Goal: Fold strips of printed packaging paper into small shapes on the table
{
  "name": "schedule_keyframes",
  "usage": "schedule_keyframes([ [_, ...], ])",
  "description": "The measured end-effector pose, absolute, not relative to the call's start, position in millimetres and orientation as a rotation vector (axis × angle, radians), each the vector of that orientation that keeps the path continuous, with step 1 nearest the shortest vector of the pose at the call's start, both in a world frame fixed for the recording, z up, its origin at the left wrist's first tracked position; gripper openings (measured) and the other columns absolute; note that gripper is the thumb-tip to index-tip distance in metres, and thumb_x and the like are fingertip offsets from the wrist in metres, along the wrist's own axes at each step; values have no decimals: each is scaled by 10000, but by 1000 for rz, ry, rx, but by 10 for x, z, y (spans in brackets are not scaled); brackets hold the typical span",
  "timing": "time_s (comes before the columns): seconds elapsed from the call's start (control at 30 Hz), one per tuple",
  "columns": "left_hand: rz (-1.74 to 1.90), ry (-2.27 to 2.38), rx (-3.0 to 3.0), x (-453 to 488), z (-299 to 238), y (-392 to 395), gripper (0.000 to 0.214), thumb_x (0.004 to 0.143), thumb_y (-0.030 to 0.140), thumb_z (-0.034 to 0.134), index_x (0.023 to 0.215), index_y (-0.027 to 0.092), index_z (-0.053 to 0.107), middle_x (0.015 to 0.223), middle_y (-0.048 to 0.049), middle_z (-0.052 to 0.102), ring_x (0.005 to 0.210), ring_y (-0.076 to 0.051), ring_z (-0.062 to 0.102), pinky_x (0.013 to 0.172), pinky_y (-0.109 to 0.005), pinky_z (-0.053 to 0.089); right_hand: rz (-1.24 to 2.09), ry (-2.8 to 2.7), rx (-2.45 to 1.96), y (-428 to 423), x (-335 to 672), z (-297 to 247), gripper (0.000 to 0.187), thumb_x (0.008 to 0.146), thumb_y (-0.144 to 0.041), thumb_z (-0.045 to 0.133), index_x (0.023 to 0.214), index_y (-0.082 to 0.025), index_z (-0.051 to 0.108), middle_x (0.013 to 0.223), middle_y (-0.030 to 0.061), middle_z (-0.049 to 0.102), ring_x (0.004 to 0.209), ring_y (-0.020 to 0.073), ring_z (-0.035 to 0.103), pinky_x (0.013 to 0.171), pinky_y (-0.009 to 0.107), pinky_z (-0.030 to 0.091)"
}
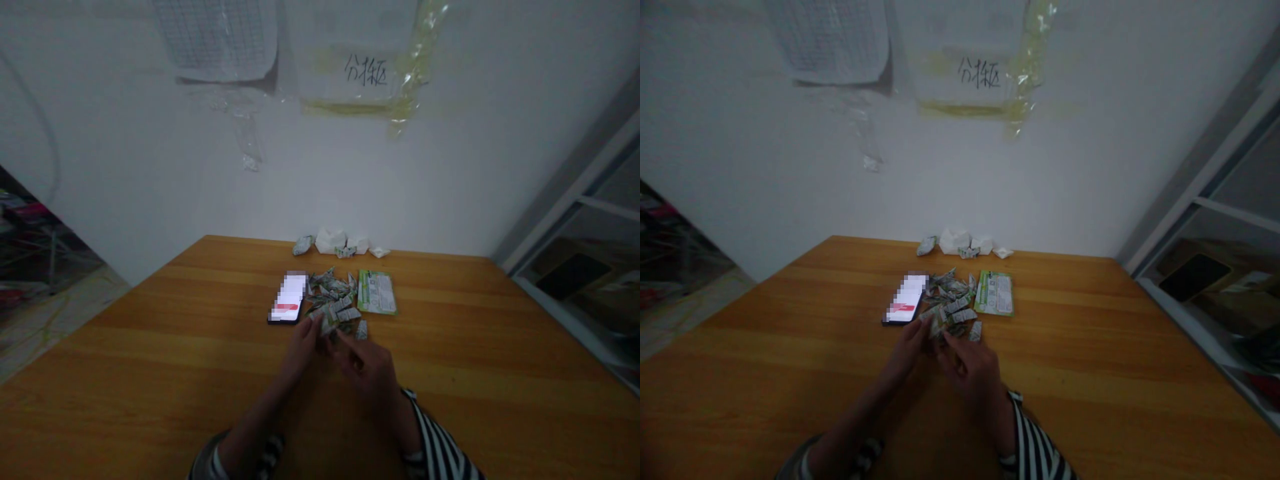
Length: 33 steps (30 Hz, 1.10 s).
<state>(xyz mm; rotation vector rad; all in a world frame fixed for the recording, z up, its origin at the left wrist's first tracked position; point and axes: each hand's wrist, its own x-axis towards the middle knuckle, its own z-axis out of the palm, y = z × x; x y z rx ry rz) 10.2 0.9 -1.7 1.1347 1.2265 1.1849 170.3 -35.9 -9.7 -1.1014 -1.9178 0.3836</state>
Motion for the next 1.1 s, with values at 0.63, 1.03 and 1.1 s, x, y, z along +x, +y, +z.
schedule_keyframes([
  [0.63,985,836,1294,98,53,-40,349,785,387,685,1080,214,612,676,26,665,552,-135,606,533,-223,468,1429,-986,-907,-113,1869,-248,227,712,-353,779,856,-179,746,682,8,694,446,74,525,379,154,382],
  [1.03,1201,1055,1339,114,123,-67,122,695,267,730,768,198,799,673,-29,766,585,-166,667,568,-245,537,1360,-1080,-910,-155,1848,-57,251,657,-371,819,821,-185,783,701,54,765,583,160,676,546,242,511],
  [1.1,1220,1085,1295,147,106,-78,133,685,281,740,766,192,798,664,-29,763,577,-166,668,557,-245,542,1265,-1028,-963,-158,1812,-68,232,663,-393,806,727,-174,764,627,46,745,520,150,653,494,232,493],
])
